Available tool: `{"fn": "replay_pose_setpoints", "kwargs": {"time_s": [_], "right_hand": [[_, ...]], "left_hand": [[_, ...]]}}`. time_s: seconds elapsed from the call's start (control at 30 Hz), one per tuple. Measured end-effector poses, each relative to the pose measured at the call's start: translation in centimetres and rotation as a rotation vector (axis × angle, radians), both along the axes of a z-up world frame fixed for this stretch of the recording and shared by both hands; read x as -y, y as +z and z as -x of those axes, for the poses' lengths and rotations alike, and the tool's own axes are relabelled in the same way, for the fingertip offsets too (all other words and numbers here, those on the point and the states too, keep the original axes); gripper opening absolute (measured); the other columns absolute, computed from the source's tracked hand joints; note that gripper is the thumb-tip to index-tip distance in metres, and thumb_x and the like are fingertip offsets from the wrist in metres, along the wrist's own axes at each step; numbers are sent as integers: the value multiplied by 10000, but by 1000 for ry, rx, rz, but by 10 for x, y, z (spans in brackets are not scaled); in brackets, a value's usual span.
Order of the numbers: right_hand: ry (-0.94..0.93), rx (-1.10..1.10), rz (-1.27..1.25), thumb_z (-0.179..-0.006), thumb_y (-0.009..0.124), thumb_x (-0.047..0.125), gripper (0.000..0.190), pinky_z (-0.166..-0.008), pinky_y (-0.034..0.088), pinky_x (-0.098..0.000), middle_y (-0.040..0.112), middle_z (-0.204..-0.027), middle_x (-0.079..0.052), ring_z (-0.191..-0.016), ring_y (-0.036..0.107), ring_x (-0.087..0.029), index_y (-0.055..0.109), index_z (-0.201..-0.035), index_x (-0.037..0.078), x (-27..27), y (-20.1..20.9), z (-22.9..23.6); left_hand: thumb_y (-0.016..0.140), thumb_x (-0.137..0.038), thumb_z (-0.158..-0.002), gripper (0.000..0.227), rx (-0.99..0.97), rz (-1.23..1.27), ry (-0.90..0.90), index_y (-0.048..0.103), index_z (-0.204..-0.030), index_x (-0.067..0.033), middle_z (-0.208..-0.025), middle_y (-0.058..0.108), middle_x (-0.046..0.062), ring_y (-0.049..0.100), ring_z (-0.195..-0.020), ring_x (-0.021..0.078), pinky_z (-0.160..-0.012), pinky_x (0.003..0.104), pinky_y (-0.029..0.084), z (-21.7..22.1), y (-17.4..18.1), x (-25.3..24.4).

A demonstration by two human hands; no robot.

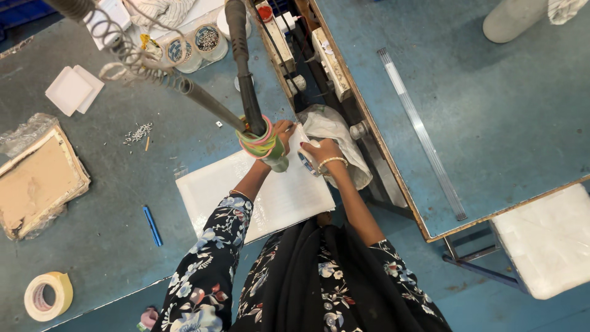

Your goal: The person applies clear packing tape to a white rectangular package on a blue workbench. They use a blue utility knife to cut the tape and smooth it down with their hands. The person repeatedly applies tape to the edges and center of the package.

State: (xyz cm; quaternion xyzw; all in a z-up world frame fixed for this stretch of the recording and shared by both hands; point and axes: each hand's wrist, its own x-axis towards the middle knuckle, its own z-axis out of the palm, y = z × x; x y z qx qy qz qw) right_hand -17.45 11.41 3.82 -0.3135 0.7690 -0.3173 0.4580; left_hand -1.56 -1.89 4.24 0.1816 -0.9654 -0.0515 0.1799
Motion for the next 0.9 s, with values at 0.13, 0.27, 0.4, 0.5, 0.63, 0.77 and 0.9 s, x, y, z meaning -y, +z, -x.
{"fn": "replay_pose_setpoints", "kwargs": {"time_s": [0.13, 0.27, 0.4, 0.5, 0.63, 0.77, 0.9], "right_hand": [[-7, -128, -70, -736, 746, 669, 747, -800, 562, -483, 733, -938, -296, -892, 731, -421, 749, -909, -58, 8, -14, -4], [-46, -129, -124, -737, 746, 624, 715, -840, 556, -478, 725, -1031, -274, -969, 716, -414, 726, -1029, -28, 15, -13, -12], [3, -113, -148, -774, 726, 609, 692, -847, 565, -469, 738, -1024, -265, -966, 729, -399, 730, -1023, -36, 15, -9, -10], [16, -96, -146, -792, 719, 622, 699, -834, 566, -469, 741, -984, -270, -934, 736, -402, 737, -983, -50, 7, -7, -12], [-22, -60, -88, -791, 730, 621, 702, -807, 559, -473, 734, -936, -281, -895, 735, -404, 741, -949, -62, 0, 0, -9], [-16, 5, -133, -795, 704, 613, 698, -794, 576, -458, 757, -909, -265, -851, 770, -377, 734, -949, -67, -1, 8, -6], [-30, 11, -108, -781, 706, 615, 704, -769, 576, -452, 754, -877, -243, -818, 767, -367, 729, -954, -67, 1, 12, -6]], "left_hand": [[622, -25, -926, 223, 70, -204, 91, 747, -1111, -28, -1090, 640, 84, 620, -1056, 263, -932, 401, 499, 9, 1, 7], [616, -17, -913, 269, 135, -170, 73, 713, -1164, -23, -1130, 639, 106, 620, -1087, 282, -957, 409, 492, 6, 8, 15], [611, -8, -900, 324, 156, -140, 72, 679, -1216, -18, -1171, 638, 128, 619, -1118, 302, -983, 416, 484, 7, 7, 18], [607, -2, -890, 370, 173, -125, 82, 654, -1256, -15, -1201, 637, 145, 619, -1142, 317, -1002, 421, 478, 5, -7, 20], [601, 7, -877, 433, 192, -105, 87, 621, -1309, -10, -1241, 637, 167, 618, -1173, 337, -1027, 428, 471, 7, -41, 23], [596, 15, -863, 499, 118, -55, 37, 587, -1362, -5, -1282, 636, 189, 618, -1204, 356, -1053, 436, 463, 6, -70, 21], [524, 144, -791, 691, 160, -315, 6, 507, -1471, 20, -1490, 522, 234, 508, -1387, 376, -1172, 416, 395, 1, -75, 12]]}}
